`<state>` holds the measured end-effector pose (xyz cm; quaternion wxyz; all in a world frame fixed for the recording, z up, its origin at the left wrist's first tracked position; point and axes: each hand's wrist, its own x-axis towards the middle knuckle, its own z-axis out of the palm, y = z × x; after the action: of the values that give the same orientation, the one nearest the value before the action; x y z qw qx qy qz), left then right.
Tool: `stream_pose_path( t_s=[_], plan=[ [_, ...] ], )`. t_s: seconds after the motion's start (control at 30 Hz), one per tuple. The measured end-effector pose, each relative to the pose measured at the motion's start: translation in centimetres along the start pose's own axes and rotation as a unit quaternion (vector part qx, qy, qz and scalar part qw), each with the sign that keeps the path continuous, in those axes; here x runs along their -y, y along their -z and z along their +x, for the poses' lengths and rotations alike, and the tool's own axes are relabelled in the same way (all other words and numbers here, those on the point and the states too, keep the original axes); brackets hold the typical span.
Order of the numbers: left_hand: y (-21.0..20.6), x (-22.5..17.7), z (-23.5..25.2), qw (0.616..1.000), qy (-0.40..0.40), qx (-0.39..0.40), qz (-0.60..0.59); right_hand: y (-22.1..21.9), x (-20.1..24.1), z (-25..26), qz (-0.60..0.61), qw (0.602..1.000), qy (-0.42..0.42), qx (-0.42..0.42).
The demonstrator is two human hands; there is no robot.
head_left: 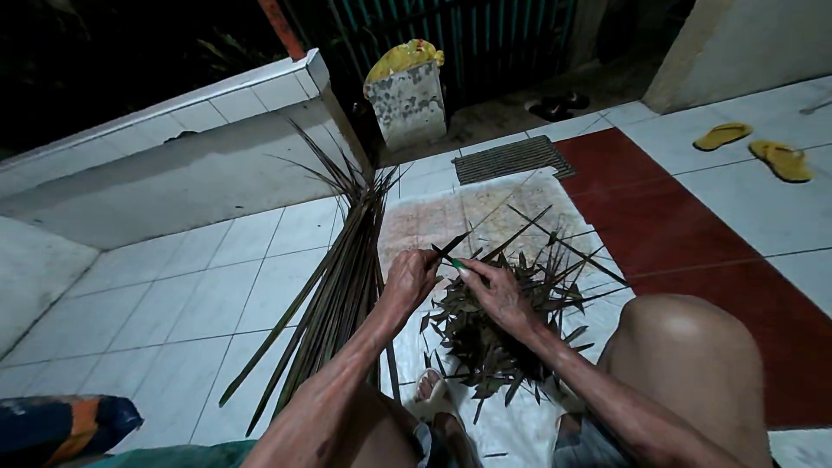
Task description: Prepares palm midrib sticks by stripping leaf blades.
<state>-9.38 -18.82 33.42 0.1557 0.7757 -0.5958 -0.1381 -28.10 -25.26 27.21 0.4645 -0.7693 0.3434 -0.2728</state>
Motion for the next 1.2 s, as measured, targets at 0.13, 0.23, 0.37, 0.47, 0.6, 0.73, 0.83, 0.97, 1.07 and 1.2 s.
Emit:
stream_pose_path(
  t_s=[0.13,0.23,0.37,0.47,0.6,0.73,0.83,0.97,1.07,1.2],
  plan=[
    [-0.4,-0.5,-0.1,1.0,0.006,-0.008,0.027,-0.3,0.7,-0.2,-0.028,0.999,-0.024,-0.014],
    [-0.5,-1.2,-0.3,0.999,0.01,-0.011,0.052,-0.3,1.0,-0.2,-0.029,0.999,-0.043,-0.015],
    [-0.7,-1.6,-0.5,0.998,0.019,-0.014,0.056,-0.2,1.0,0.0,-0.03,0.998,-0.053,-0.015],
    [-0.9,-1.7,-0.5,0.998,0.02,-0.019,0.059,-0.1,0.8,0.1,-0.032,0.998,-0.058,-0.017],
    [-0.9,-2.1,-0.6,0.997,0.026,-0.014,0.068,-0.2,0.7,0.2,-0.035,0.997,-0.065,-0.02],
    [-1.0,-2.4,-0.7,0.996,0.026,-0.004,0.08,-0.3,0.5,0.3,-0.037,0.996,-0.071,-0.027],
    [-1.1,-2.4,-0.8,0.996,0.022,-0.007,0.084,-0.7,0.2,0.4,-0.041,0.996,-0.071,-0.04],
    [-1.1,-2.6,-0.8,0.996,0.031,-0.004,0.079,-0.8,0.0,0.4,-0.041,0.995,-0.083,-0.046],
    [-1.0,-2.6,-0.8,0.997,0.027,-0.001,0.072,-0.8,-0.2,0.4,-0.044,0.994,-0.082,-0.054],
    [-0.9,-2.8,-1.0,0.998,0.025,0.002,0.058,-0.6,-0.9,0.8,-0.044,0.994,-0.081,-0.062]
  ],
)
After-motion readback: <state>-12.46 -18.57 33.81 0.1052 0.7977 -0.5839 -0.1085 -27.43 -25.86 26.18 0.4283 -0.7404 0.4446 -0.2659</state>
